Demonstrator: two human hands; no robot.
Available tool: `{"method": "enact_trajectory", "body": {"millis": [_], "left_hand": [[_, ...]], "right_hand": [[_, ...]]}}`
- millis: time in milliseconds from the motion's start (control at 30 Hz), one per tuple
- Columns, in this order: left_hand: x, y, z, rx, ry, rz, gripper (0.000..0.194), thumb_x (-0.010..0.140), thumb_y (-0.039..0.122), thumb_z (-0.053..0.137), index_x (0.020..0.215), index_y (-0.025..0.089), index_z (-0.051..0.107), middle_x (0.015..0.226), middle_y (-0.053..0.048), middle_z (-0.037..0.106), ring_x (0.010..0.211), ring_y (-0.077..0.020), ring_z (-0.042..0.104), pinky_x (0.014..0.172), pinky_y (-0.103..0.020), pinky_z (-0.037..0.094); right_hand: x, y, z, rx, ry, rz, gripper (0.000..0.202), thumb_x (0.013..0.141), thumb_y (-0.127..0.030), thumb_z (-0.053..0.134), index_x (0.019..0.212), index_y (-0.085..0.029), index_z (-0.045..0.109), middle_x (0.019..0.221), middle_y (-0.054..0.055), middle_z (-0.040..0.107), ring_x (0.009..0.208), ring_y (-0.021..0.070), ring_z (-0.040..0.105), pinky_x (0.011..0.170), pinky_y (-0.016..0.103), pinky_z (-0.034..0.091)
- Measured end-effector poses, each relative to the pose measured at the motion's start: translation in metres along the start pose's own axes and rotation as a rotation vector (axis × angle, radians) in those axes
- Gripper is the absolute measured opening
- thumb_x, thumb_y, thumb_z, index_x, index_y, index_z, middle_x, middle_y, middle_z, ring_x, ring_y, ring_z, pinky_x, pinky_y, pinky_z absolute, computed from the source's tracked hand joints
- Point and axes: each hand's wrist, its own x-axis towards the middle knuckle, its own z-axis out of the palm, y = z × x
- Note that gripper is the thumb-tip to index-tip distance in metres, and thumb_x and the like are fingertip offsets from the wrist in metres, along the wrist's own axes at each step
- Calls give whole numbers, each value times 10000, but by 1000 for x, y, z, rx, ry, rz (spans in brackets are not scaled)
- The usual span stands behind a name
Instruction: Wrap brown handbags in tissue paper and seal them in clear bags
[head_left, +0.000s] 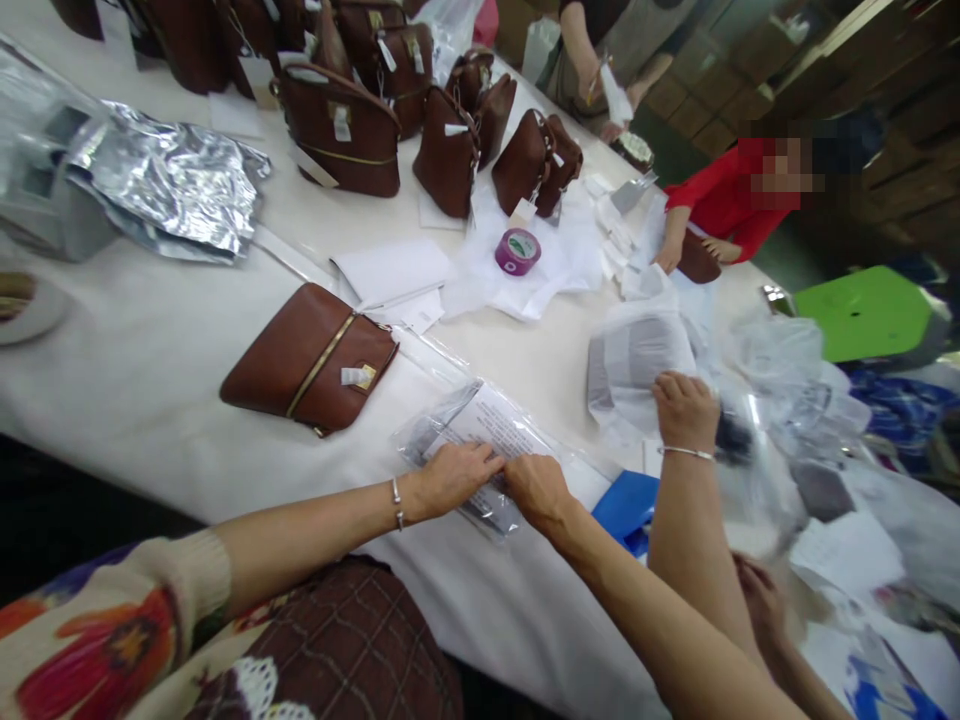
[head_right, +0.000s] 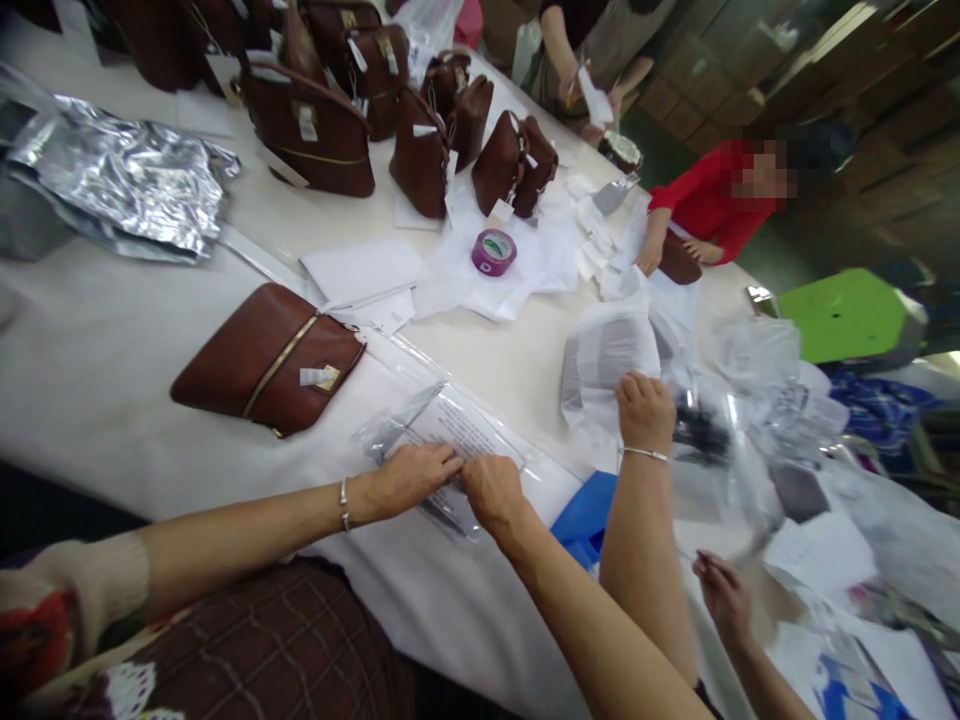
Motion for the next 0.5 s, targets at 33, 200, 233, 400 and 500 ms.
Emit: {"method": "enact_trajectory", "body": {"millis": [33,200,233,400,500], "left_hand": [[0,0,0,0,4,1,137,957,142,504,1078,194,545,987,-70,631,875,-234,643,586,-290,499],[1,0,-3,-4,8,0,141,938,129,534,1062,195,547,959,-64,628,872,-231,638,566,-286,486],[1,0,-4,-5,6,-2,143,936,125,535,1060,195,548,955,-63,628,867,-230,640,565,-287,486],[3,-1,-7,-17,-4,-21,145,939,129,537,1061,206,543,950,-54,633,865,-228,652,561,-281,486],[2,-1,-6,-25,-22,-25,165,942,123,526,1082,209,537,976,-61,632,879,-224,652,582,-275,494]], "right_hand": [[5,7,-4,0,15,-10,247,970,-375,550,1174,-253,618,1292,78,584,1105,206,592,936,409,515],[-20,-10,24,-48,-99,-105,238,955,-407,570,1094,-228,644,1197,76,638,1033,198,616,895,408,525],[-29,-23,38,-102,-186,-141,238,951,-430,570,1046,-229,656,1146,71,658,990,188,624,869,387,525],[-59,-72,93,-212,-361,-216,356,657,-484,860,664,-219,623,683,43,665,752,228,647,727,319,429],[-63,-72,92,-324,-302,-234,387,705,-568,793,823,-225,658,823,77,699,860,271,644,794,358,420]]}}
